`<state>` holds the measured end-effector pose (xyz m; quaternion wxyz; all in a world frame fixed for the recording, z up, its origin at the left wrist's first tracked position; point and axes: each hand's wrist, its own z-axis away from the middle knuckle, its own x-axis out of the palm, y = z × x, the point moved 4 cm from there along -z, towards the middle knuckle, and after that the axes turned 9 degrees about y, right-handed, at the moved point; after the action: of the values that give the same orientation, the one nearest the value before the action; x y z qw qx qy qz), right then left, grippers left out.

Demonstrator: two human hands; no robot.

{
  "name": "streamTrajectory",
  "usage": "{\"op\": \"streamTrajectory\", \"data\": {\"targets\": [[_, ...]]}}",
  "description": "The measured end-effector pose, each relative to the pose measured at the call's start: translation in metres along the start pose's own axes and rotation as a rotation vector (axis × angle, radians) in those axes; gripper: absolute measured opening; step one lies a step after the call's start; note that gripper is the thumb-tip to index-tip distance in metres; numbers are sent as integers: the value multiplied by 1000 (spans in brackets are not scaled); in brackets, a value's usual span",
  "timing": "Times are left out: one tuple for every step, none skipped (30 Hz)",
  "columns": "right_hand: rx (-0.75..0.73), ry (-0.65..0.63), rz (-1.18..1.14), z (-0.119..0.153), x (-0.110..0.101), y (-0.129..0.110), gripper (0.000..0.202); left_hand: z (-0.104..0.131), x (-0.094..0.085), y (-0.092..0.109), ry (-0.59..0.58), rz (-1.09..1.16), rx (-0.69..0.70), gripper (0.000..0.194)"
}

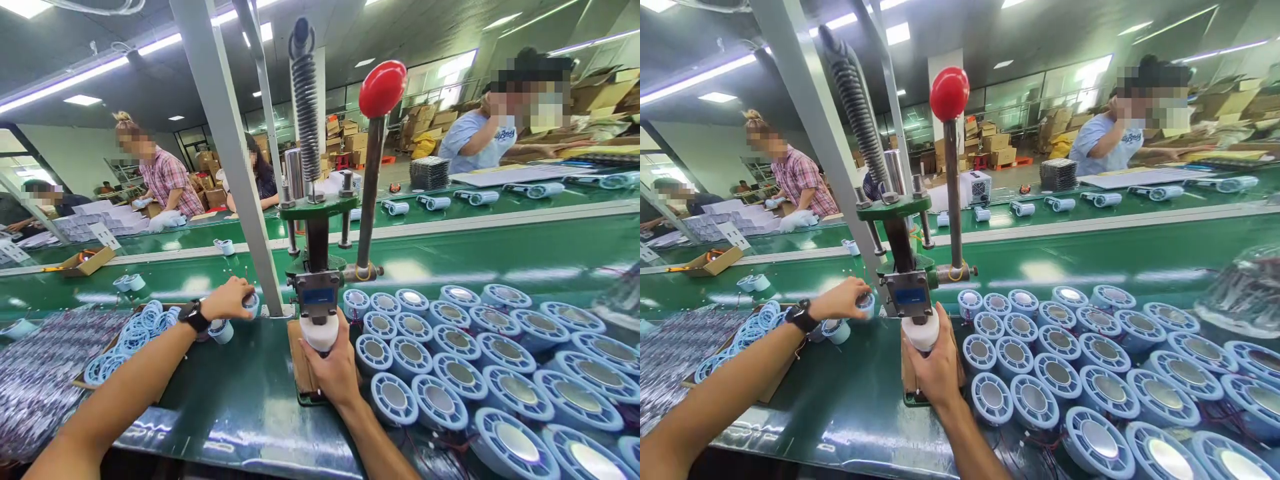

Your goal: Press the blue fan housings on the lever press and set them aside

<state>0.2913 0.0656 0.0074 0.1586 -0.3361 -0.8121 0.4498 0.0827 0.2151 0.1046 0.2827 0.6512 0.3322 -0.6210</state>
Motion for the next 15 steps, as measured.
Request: {"op": "streamTrajectory", "data": {"targets": [[-13, 30, -1, -1, -1, -1, 74, 12, 2, 10, 0, 22, 55, 43], [-28, 66, -1, -1, -2, -2, 72, 22, 5, 20, -5, 47, 116, 46], [-40, 103, 0, -2, -4, -3, 70, 30, 10, 30, -12, 69, 177, 47], [-43, 136, 4, -2, -6, -6, 69, 37, 15, 38, -19, 86, 228, 47], [-39, 158, 9, -2, -8, -9, 68, 43, 21, 44, -26, 95, 261, 48], [-28, 167, 16, 1, -10, -13, 67, 48, 26, 48, -29, 96, 271, 49], [-13, 167, 25, 5, -13, -19, 66, 54, 31, 50, -27, 90, 266, 50], [-1, 157, 35, 11, -18, -26, 64, 59, 34, 50, -18, 78, 248, 53], [-1, 140, 47, 19, -24, -33, 60, 66, 35, 49, -5, 64, 226, 56], [-9, 112, 59, 28, -33, -40, 56, 73, 36, 46, 7, 48, 205, 61], [-24, 88, 70, 38, -43, -46, 51, 81, 34, 43, 22, 32, 185, 66], [-45, 77, 79, 48, -57, -49, 46, 89, 31, 38, 47, 20, 160, 70], [-71, 84, 86, 57, -73, -51, 42, 97, 27, 31, 87, 10, 126, 72], [-87, 102, 93, 65, -92, -50, 39, 106, 21, 21, 142, 3, 71, 70], [-100, 133, 100, 71, -111, -47, 36, 115, 14, 9, 211, -1, 2, 65]]}}
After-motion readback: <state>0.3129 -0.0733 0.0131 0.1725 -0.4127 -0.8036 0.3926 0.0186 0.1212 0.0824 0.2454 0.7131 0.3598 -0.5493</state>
